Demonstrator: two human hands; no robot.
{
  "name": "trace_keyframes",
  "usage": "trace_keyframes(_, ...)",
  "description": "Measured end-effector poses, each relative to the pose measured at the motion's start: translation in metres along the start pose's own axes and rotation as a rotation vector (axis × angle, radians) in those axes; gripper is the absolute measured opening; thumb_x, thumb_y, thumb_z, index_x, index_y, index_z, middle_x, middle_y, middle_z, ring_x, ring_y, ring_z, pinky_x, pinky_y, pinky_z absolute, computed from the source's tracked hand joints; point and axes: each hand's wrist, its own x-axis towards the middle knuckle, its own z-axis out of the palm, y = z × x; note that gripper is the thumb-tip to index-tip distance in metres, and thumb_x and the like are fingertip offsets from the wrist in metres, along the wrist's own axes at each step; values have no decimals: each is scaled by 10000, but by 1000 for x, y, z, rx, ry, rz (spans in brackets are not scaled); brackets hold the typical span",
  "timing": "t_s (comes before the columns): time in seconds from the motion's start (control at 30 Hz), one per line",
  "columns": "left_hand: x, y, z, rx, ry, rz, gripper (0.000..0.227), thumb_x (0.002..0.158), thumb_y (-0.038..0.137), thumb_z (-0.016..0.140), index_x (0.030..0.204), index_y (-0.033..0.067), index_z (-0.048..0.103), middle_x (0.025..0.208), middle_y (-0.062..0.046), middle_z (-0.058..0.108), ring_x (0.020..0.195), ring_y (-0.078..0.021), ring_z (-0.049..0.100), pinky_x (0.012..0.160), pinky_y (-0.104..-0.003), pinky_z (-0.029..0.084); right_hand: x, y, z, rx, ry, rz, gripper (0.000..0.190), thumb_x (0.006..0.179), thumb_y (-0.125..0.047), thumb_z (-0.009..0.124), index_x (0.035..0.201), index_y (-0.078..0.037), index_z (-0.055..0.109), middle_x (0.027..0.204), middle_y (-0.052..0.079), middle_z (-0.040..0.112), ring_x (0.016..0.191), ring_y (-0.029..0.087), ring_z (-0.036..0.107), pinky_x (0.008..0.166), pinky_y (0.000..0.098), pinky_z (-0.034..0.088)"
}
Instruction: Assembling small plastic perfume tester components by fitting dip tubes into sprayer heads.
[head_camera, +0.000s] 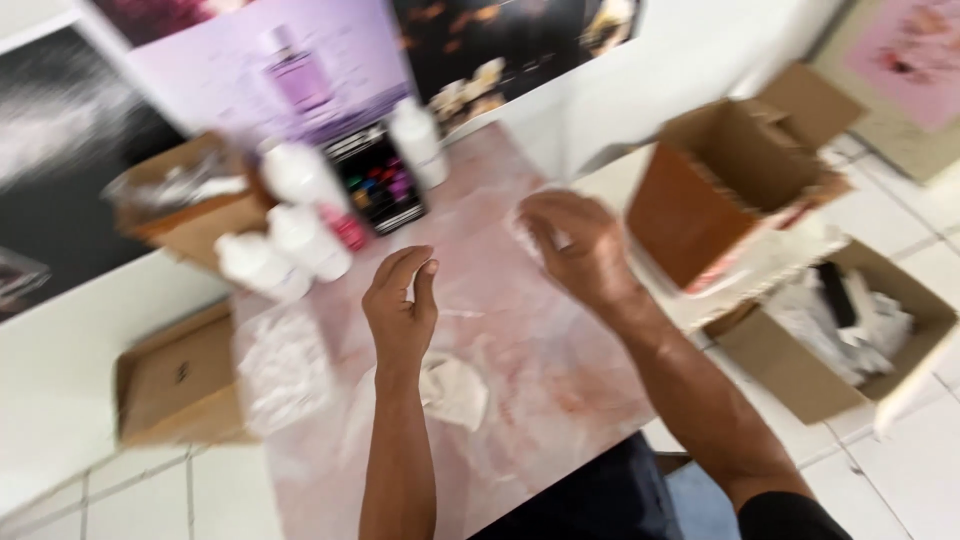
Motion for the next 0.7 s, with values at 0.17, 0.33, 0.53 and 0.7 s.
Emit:
trace_keyframes(0.17,45,60,96,-125,-99,113,73,955,120,722,998,105,778,961,-20,728,942,-239,741,876,-353,588,24,85,-125,-248,-76,54,186,862,4,781,965,-148,811,903,40,782,861,266,756,762,368,569)
trace_keyframes(0.33,80,125,200,-305,-181,237,121,1007,133,644,1013,62,741,949,-91,696,932,-322,719,847,-400,578,30,150,-179,-495,-309,252,122,918,-86,707,1004,-94,793,864,162,757,853,429,717,750,551,566)
trace_keyframes(0.53,92,150,304,-254,-452,157,177,1019,197,603,1010,94,747,842,-104,703,816,-327,743,742,-411,601,30,179,-169,-815,-704,405,131,824,-188,664,874,-129,770,799,131,767,852,431,757,936,602,498)
trace_keyframes(0.7,99,131,342,355,-880,66,100,823,-21,667,747,-4,730,668,-152,694,713,-343,742,657,-428,609,31,182,-160,-611,-1039,614,158,759,-65,655,816,11,782,749,202,744,773,420,754,658,440,602)
